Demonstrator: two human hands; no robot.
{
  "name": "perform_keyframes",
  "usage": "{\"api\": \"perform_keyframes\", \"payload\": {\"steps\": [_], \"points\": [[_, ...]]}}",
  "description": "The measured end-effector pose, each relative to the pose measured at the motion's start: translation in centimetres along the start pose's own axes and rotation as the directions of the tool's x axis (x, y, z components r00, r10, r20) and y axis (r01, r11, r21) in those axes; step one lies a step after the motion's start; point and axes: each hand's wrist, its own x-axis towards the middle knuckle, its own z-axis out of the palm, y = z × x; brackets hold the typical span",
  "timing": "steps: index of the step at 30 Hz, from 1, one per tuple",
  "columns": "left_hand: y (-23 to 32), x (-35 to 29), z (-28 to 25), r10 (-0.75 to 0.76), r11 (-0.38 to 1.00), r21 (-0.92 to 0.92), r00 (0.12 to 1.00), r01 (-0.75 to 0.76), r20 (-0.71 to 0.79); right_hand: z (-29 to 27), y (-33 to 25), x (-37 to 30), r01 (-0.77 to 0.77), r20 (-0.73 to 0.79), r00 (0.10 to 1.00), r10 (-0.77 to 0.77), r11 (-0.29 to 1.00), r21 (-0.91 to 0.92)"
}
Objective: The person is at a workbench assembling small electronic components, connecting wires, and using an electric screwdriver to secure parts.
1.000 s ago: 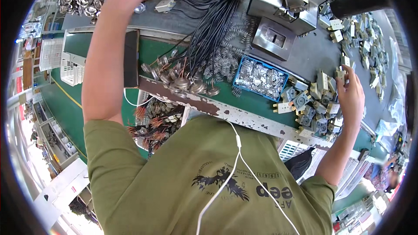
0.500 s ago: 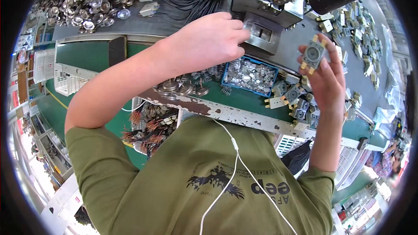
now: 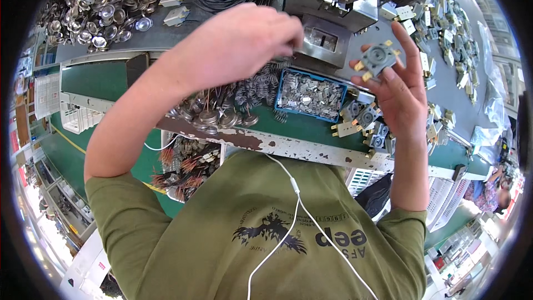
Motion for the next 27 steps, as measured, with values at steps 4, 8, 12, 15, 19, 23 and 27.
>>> {"api": "perform_keyframes", "payload": {"steps": [4,8,12,15,19,23,27], "points": [[-1.8,0.1,-0.9,-0.062,0.993,-0.107,0.993,0.051,-0.103,0.2,0.3,1.7,0.13,0.045,0.991,-0.123,0.885,-0.447],[-1.3,0.7,-2.5,-0.123,0.986,-0.132,0.983,0.105,-0.137,1.2,2.3,5.1,0.386,0.324,0.883,-0.339,0.135,-0.913],[-0.5,0.0,-4.3,-0.225,0.955,-0.229,0.962,0.186,-0.155,1.5,3.6,5.1,0.377,0.381,0.888,-0.258,-0.064,-0.924],[-0.9,-1.3,-4.6,-0.13,0.961,-0.271,0.955,0.056,-0.265,2.0,3.2,5.2,0.427,0.464,0.847,-0.26,-0.187,-0.885],[-0.5,-1.7,-5.9,-0.304,0.924,-0.258,0.951,0.282,-0.049,2.1,3.0,5.3,0.455,0.531,0.817,-0.223,-0.316,-0.833],[0.5,-3.4,-5.2,-0.174,0.983,-0.022,0.972,0.18,0.155,5.5,2.6,3.3,0.431,0.434,0.868,-0.242,-0.069,-0.9],[1.6,-3.2,-3.5,-0.197,0.959,0.246,0.955,0.14,0.224,9.1,5.3,2.3,0.175,0.249,0.96,0.126,0.423,-0.889]]}}
